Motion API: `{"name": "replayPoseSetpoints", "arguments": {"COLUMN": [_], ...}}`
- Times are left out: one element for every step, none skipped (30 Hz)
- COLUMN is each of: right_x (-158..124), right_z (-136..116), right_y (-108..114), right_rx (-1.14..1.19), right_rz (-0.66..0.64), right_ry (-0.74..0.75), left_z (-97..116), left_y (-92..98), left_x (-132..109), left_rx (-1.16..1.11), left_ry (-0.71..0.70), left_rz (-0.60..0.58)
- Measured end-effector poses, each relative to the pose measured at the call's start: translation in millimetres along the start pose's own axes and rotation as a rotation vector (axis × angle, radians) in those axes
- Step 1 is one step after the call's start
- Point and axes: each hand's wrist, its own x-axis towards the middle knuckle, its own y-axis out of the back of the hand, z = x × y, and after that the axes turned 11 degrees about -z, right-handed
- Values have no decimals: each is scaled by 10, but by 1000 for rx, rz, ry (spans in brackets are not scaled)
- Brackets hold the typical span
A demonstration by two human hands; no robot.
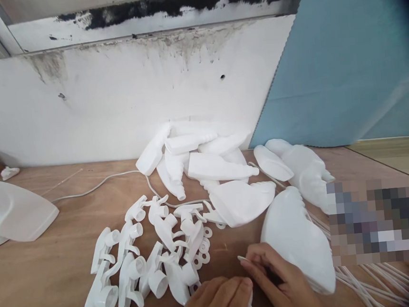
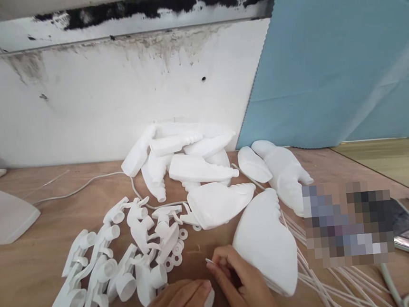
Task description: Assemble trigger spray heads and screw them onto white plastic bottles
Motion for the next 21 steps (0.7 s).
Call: {"name": "replayPoseSetpoints", "arguments": {"right_x": [-1,-4,-11,-21,-34,-47,-60,-69,-74,-71,-61,-44,-21,7,35,62,86,104,116,120,119], "right_z": [3,4,1,-5,-13,-24,-36,-49,-62,-72,-80,-86,-91,-96,-102,-110,-122,-137,-155,-174,-194], "right_y": [3,7,11,16,21,24,26,26,25,23,21,21,21,23,27,31,36,41,46,51,56], "right_rx": [24,45,60,68,70,65,54,37,13,-13,-40,-67,-92,-117,-143,-169,-197,-227,-255,-275,-285], "right_rz": [25,40,52,61,69,79,90,106,124,139,145,141,126,104,77,54,35,15,-6,-25,-44], "right_ry": [-18,-24,-18,-3,21,54,88,127,165,209,260,323,395,466,531,578,610,626,630,628,618], "left_z": [-15,-41,-74,-111,-148,-183,-215,-243,-265,-283,-296,-304,-308,-310,-309,-308,-307,-307,-310,-314,-320], "left_y": [-40,-54,-48,-28,-1,26,50,67,76,78,74,68,60,52,47,45,46,49,54,60,65], "left_x": [5,6,3,-3,-11,-21,-32,-42,-53,-63,-72,-80,-87,-93,-97,-99,-101,-100,-99,-98,-98], "left_rx": [-44,-101,-164,-223,-273,-308,-330,-340,-344,-344,-347,-356,-368,-380,-393,-407,-417,-422,-426,-427,-422], "left_ry": [29,69,111,155,191,216,233,239,236,226,211,197,184,173,175,183,192,196,190,176,155], "left_rz": [-16,-44,-68,-88,-106,-122,-135,-137,-137,-134,-128,-119,-109,-98,-87,-73,-58,-45,-37,-34,-39]}}
